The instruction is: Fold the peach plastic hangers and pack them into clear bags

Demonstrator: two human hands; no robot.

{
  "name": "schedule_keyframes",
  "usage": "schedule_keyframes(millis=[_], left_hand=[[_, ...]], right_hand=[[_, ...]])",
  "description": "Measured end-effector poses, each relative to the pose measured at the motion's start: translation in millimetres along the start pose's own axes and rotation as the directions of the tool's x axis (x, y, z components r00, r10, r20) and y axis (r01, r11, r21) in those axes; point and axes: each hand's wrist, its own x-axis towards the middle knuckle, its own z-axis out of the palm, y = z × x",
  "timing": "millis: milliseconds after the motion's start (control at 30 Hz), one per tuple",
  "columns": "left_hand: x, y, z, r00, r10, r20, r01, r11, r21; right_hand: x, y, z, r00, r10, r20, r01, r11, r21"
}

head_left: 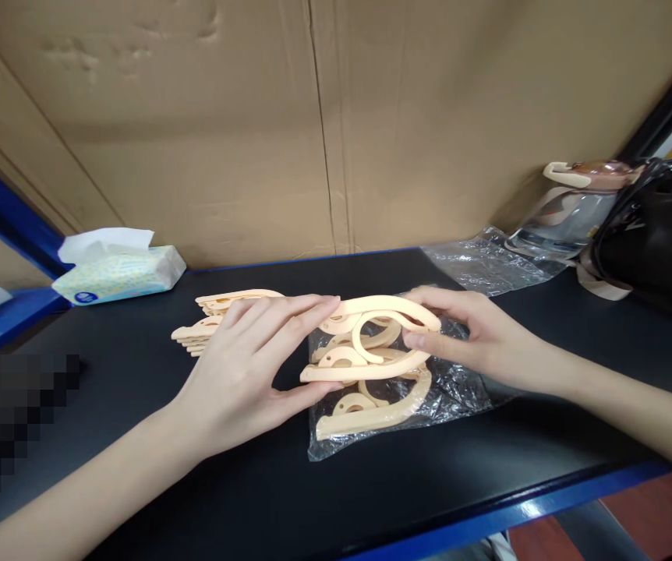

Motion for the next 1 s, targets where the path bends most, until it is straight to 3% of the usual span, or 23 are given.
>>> schedule_keyframes(millis=[100, 200, 300, 400, 467, 600, 700, 733, 867, 1000], left_hand=[[0, 8, 1, 1.0, 0.001, -0.011, -0.001, 1.0, 0.013], [-1, 15, 3, 0.999, 0.011, -0.034, -0.011, 1.0, -0.007], [-1, 21, 6, 1.0, -0.007, -0.022, 0.006, 0.999, -0.044], [0, 23, 6, 1.0, -0.03, 0.001, 0.029, 0.994, -0.108], [0, 22, 5, 0.999, -0.035, -0.012, 0.032, 0.987, -0.156], [-1, 15, 7, 1.0, 0.02, -0.019, -0.023, 0.981, -0.193], [-3, 7, 13, 0.998, 0.059, 0.02, -0.053, 0.978, -0.202], [-3, 5, 15, 0.997, 0.064, 0.036, -0.056, 0.977, -0.205], [-5, -2, 21, 0.994, 0.053, 0.1, -0.03, 0.974, -0.224], [-6, -6, 24, 0.979, 0.018, 0.202, 0.034, 0.968, -0.249]], right_hand=[[-4, 1, 5, 0.983, -0.184, 0.006, 0.179, 0.947, -0.266], [-8, 2, 13, 0.939, -0.339, 0.062, 0.32, 0.793, -0.518], [-9, -1, 18, 0.893, -0.442, 0.086, 0.385, 0.649, -0.657], [-6, -5, 7, 0.884, -0.462, 0.071, 0.361, 0.58, -0.73], [-3, -5, -14, 0.914, -0.405, -0.001, 0.264, 0.6, -0.755], [-2, 4, -74, 0.978, -0.127, -0.167, -0.045, 0.651, -0.758], [-8, 16, -105, 0.976, 0.177, -0.128, -0.215, 0.671, -0.71], [-11, 19, -110, 0.969, 0.218, -0.115, -0.235, 0.677, -0.698], [-17, 26, -110, 0.941, 0.312, 0.134, -0.163, 0.761, -0.628], [-11, 26, -94, 0.936, 0.285, 0.205, -0.12, 0.81, -0.574]])
